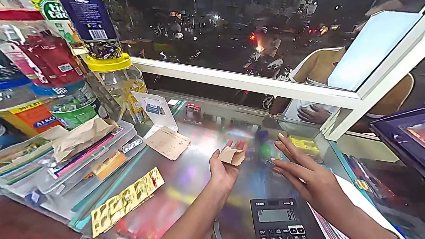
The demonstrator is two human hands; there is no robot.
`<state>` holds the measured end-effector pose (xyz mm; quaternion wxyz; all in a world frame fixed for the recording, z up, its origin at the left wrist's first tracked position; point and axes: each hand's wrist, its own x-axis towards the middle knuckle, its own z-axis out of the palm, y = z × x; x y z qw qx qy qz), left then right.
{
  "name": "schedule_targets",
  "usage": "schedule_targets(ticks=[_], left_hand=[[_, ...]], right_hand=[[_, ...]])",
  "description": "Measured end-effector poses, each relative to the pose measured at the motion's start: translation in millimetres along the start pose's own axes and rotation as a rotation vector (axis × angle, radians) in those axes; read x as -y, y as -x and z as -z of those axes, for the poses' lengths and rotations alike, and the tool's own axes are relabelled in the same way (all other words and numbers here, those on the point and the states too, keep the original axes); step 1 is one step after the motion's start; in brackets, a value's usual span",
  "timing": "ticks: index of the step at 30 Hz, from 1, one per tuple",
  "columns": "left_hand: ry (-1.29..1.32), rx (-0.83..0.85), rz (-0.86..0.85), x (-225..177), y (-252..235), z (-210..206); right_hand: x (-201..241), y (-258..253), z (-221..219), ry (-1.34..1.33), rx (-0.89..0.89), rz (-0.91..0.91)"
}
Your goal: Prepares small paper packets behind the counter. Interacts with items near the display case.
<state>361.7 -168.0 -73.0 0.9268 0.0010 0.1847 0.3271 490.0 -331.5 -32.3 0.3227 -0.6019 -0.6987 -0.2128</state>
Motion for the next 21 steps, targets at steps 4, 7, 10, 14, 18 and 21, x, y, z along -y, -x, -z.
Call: schedule_targets(ticks=[4,7,10,14,18,21], left_hand=[[0.001,-0.063,-0.003,-3.1,3.6,-5.3],[0.018,-0.106,0.012,-1.8,5.7,-7.2],[-0.004,-0.136,0.009,-3.1,5.3,-6.8],[-0.078,-0.163,0.026,0.2,6.9,-7.1],[-0.042,-0.167,0.056,1.0,5.1,-5.4],[-0.027,-0.16,0.065,-0.7,6.2,-8.0]], right_hand=[[0.8,-6.3,0.4,-0.062,-0.045,0.03],[8.8,-13.8,-0.2,-0.103,-0.044,0.12],[13.6,-19.1,-9.6,-0.129,-0.014,0.258],[15.1,-31.4,-20.5,-0.047,0.053,0.461],[9.2,-43.0,-31.4,0.026,0.111,0.614],[2.9,-41.3,-37.9,0.04,0.136,0.634]])
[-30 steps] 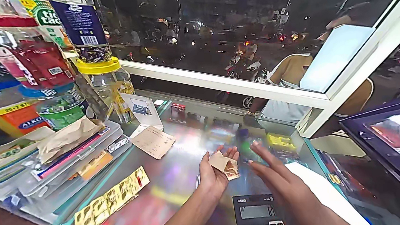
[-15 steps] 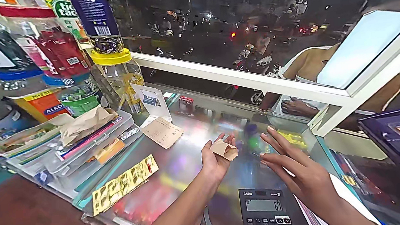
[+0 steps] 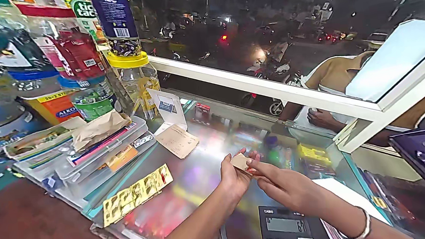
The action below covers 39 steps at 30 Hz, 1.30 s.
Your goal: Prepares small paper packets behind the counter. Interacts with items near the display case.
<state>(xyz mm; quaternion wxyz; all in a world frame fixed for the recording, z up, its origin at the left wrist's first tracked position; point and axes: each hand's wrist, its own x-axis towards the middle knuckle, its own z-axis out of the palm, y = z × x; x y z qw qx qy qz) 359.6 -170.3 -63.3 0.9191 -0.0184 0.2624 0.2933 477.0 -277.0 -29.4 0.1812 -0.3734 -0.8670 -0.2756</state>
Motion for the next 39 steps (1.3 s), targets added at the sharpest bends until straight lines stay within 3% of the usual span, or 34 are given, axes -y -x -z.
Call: schedule_targets(ticks=[7,12,18,27,34,39], left_hand=[[-0.052,0.007,0.018,-1.5,0.0,1.9],[0.005,0.014,0.006,0.2,1.0,1.1],[-0.008,0.002,-0.035,2.5,0.0,2.1],[-0.021,0.044,-0.046,4.3,-0.2,3.6],[-0.237,0.079,-0.158,9.0,-5.5,8.6],[-0.237,0.076,-0.185,15.2,-13.3,14.2]], right_hand=[[-4.3,21.4,-10.8,-0.171,-0.11,-0.243],[4.7,21.6,-0.1,0.133,-0.053,-0.237],[20.1,9.3,-6.0,0.261,0.004,-0.26],[11.9,12.2,-15.8,0.221,-0.167,-0.116],[5.0,13.2,-30.7,0.088,-0.066,-0.322],[7.4,21.8,-28.5,0.255,0.0,-0.211]])
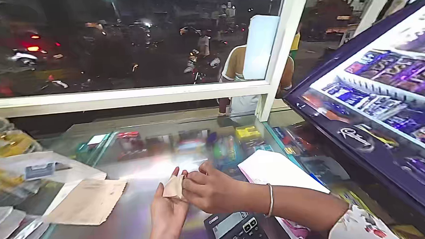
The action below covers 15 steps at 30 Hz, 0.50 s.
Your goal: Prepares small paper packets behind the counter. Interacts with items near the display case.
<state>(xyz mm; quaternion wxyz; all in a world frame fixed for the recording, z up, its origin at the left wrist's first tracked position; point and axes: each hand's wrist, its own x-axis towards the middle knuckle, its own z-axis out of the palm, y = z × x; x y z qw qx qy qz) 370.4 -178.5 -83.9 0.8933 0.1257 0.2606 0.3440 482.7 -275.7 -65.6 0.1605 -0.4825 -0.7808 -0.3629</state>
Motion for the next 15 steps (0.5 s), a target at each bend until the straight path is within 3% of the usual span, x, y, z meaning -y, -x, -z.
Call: schedule_targets(ticks=[4,10,15], left_hand=[[0.0,0.026,0.053,1.2,-2.8,4.4],[0.019,0.072,0.063,-1.6,0.1,2.2],[0.109,0.12,0.047,-5.1,4.0,-1.1]], right_hand=[[0.7,6.5,3.8,0.124,0.008,0.08],[0.0,13.7,-0.1,-0.132,-0.173,0.04],[-6.6,12.9,-8.8,-0.062,-0.181,0.099]])
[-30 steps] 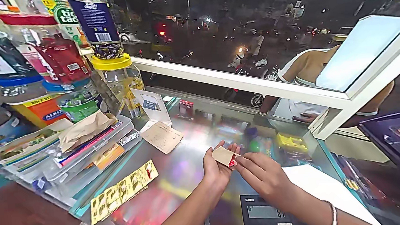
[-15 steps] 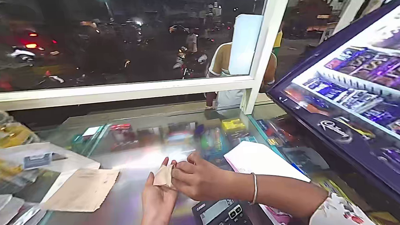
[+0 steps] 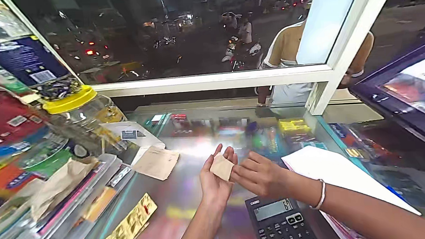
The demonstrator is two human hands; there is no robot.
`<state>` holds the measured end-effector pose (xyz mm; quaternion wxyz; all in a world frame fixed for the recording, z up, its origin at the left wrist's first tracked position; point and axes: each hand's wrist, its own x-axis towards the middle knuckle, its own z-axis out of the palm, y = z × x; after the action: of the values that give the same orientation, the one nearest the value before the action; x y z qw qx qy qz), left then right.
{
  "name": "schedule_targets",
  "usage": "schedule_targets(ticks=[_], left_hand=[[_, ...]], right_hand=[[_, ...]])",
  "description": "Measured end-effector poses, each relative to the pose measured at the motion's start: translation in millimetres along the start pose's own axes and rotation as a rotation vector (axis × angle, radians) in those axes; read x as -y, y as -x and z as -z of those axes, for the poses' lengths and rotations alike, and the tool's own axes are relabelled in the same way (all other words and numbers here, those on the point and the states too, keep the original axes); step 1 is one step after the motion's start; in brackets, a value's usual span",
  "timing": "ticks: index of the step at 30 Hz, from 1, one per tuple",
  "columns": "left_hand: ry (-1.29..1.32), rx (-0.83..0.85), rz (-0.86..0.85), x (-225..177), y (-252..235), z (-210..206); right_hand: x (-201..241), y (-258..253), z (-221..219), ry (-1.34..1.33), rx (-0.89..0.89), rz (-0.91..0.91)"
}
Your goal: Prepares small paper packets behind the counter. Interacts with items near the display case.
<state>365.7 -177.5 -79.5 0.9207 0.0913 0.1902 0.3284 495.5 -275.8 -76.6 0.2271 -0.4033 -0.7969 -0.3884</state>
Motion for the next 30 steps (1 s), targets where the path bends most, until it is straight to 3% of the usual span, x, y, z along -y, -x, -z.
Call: schedule_targets(ticks=[5,7,9,11,15,18,21,24,28,30], left_hand=[[-0.062,-0.02,-0.023,-1.7,-2.2,1.3],[-0.096,-0.019,-0.044,-2.8,-3.2,5.2],[-0.092,0.006,-0.069,-5.6,-2.8,7.1],[-0.08,0.023,-0.105,-8.8,-5.0,6.4],[-0.038,-0.051,-0.123,-9.1,-11.6,11.2],[-0.023,-0.035,-0.052,-3.8,-7.8,4.6],[-0.022,-0.051,-0.015,-0.3,-9.5,6.6],[-0.025,-0.129,-0.027,2.9,-11.9,8.6],[0.015,-0.151,0.035,5.6,-2.0,0.0],[0.055,-0.176,0.057,4.3,2.4,-4.8]], right_hand=[[16.8,-12.3,2.0,0.061,0.23,-0.174],[15.3,-9.5,15.9,-0.042,0.216,-0.244],[2.7,4.5,37.9,-0.122,0.092,-0.393],[-22.0,32.4,69.4,-0.028,0.086,-0.641],[-76.0,123.8,147.9,0.119,0.713,-1.427],[-82.4,198.4,168.5,0.133,0.875,-1.74],[-68.3,220.0,167.1,0.089,0.802,-1.757],[-65.4,209.7,169.4,-0.007,0.736,-1.731],[-59.7,200.2,171.7,-0.084,0.399,-1.738],[-52.7,178.1,166.4,-0.102,0.225,-1.601]])
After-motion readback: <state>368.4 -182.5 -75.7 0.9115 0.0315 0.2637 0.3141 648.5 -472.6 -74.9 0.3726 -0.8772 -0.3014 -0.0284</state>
